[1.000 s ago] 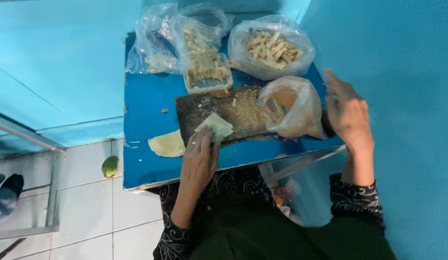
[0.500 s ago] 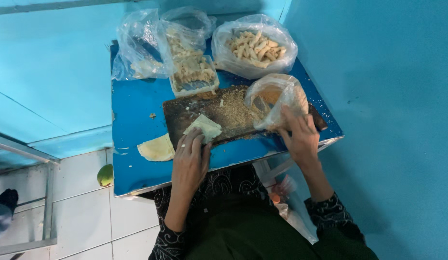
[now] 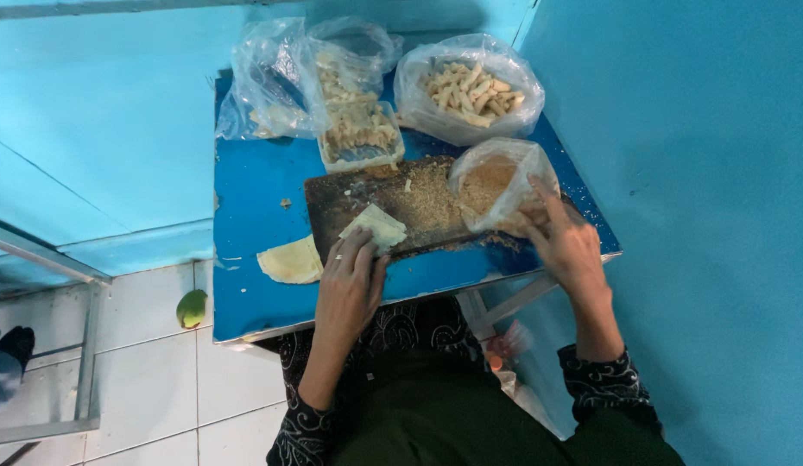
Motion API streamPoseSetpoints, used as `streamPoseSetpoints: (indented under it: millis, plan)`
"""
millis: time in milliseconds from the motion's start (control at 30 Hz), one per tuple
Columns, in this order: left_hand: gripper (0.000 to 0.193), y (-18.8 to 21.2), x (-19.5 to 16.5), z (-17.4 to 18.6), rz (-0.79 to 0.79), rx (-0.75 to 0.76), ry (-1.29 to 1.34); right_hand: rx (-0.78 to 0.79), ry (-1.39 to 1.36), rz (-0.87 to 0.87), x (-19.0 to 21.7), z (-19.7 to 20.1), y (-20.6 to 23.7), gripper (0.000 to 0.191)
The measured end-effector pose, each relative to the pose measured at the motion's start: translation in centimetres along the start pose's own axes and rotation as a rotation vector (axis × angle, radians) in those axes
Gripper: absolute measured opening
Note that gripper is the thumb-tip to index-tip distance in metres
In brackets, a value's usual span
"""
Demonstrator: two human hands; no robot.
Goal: The person folds square dough wrappers around a small amount of filling on a wooden board, pressing the edges closed by hand, and places each folded pastry into a plastic bag on the table. They repeat this folding cycle continuously, taking new wrappers from a stack and reaching into a bag of filling.
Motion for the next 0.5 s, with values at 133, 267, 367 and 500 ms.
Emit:
streamPoseSetpoints:
  millis: [133,267,367,500]
  plan:
    - [0.025,0.2,0.4,-0.6,-0.009,-0.006,-0.035,0.082,0.044,-0.041,0.9,2.1,-0.3,0.068]
    - [0.026,0.3,0.3,-1.1,-0.049,-0.003,-0.112,-0.025,-0.059,0.200,4.8,1.8,-2.1,0.050]
    - [0.024,0.6,0.4,-1.3,-0.008,0.010,-0.151,0.086,-0.031,0.325,6.2,-2.1,-4.3,0.054]
    - [0.023,1.4,1.0,0.0,0.099,-0.049,-0.217,0.406,0.048,0.164,3.4,-7.1,-5.7,0.060]
Point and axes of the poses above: each hand's wrist, its own y-axis away from the middle knuckle, its own z-axis out of the back of the hand, x = y × z, the point moved 9 cm from there along -y, towards the middle knuckle
